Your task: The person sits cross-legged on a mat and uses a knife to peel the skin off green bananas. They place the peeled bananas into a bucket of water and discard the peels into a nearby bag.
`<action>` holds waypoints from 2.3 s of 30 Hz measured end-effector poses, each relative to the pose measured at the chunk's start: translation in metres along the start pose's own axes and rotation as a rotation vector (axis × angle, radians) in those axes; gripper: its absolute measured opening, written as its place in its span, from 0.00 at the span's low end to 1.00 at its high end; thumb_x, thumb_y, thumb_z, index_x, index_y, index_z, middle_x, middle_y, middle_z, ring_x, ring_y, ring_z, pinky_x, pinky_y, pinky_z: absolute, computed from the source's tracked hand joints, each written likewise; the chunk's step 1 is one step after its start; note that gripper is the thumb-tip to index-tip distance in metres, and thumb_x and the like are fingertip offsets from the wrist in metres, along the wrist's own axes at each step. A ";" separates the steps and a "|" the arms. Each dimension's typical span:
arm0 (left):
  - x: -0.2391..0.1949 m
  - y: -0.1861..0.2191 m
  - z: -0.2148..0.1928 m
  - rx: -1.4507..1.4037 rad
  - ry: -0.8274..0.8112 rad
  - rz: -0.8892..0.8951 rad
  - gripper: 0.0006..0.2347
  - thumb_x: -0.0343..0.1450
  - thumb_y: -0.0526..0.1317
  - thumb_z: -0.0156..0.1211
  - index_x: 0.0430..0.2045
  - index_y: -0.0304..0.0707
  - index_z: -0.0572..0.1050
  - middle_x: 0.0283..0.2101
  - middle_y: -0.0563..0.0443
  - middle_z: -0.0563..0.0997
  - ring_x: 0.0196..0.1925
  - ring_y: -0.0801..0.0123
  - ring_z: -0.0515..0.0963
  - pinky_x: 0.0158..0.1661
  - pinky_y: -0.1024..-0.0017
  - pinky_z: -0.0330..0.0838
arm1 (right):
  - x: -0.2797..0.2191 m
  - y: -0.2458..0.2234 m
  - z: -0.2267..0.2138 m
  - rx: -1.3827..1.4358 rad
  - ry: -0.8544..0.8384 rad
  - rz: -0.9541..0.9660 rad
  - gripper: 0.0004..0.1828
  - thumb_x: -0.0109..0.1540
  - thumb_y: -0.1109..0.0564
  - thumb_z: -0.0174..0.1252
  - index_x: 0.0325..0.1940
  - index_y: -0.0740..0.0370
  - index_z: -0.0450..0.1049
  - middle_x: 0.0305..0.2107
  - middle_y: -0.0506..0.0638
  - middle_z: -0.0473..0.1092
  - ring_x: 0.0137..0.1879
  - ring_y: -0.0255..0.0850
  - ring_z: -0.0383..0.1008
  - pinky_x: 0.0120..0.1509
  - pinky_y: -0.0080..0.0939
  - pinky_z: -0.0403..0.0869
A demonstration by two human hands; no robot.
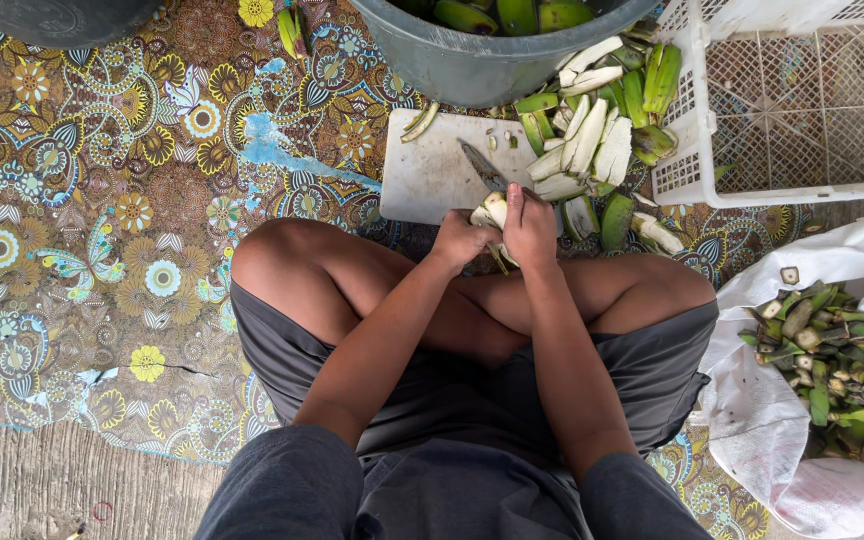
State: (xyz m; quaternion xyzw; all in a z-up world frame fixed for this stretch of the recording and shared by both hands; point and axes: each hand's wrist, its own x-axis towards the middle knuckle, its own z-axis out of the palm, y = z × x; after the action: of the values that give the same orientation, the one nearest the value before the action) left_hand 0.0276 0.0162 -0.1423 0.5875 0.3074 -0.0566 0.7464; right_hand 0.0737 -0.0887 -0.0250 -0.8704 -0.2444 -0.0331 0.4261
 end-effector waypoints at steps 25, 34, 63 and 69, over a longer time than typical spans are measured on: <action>-0.041 0.054 0.005 0.142 -0.141 -0.036 0.20 0.46 0.35 0.78 0.27 0.25 0.78 0.27 0.39 0.80 0.30 0.58 0.81 0.27 0.63 0.73 | -0.013 0.081 0.041 0.280 0.064 0.469 0.39 0.70 0.36 0.35 0.21 0.69 0.70 0.18 0.59 0.67 0.26 0.45 0.64 0.38 0.48 0.63; -0.053 0.052 0.011 0.254 -0.027 -0.022 0.08 0.48 0.36 0.68 0.14 0.36 0.78 0.16 0.48 0.76 0.23 0.67 0.79 0.27 0.73 0.69 | -0.012 0.064 0.042 0.292 0.031 0.539 0.38 0.69 0.36 0.39 0.25 0.73 0.72 0.20 0.63 0.67 0.33 0.46 0.64 0.43 0.49 0.63; -0.046 0.053 0.009 0.334 -0.189 0.265 0.14 0.64 0.48 0.61 0.21 0.34 0.78 0.22 0.39 0.78 0.30 0.59 0.79 0.33 0.63 0.69 | -0.005 0.095 0.043 0.748 0.466 1.019 0.53 0.61 0.23 0.45 0.67 0.74 0.52 0.62 0.69 0.54 0.69 0.60 0.53 0.69 0.59 0.60; -0.083 0.068 0.033 0.463 0.048 0.552 0.15 0.68 0.47 0.57 0.38 0.32 0.77 0.30 0.32 0.80 0.36 0.41 0.80 0.36 0.55 0.75 | 0.015 0.054 0.034 0.972 0.812 1.170 0.35 0.53 0.28 0.54 0.34 0.66 0.73 0.25 0.63 0.70 0.19 0.54 0.68 0.10 0.44 0.63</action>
State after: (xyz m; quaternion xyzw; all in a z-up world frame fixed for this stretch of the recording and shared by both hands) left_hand 0.0042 -0.0159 -0.0373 0.8031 0.1333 0.0927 0.5733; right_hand 0.1069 -0.0852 -0.0817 -0.4984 0.4276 -0.0086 0.7541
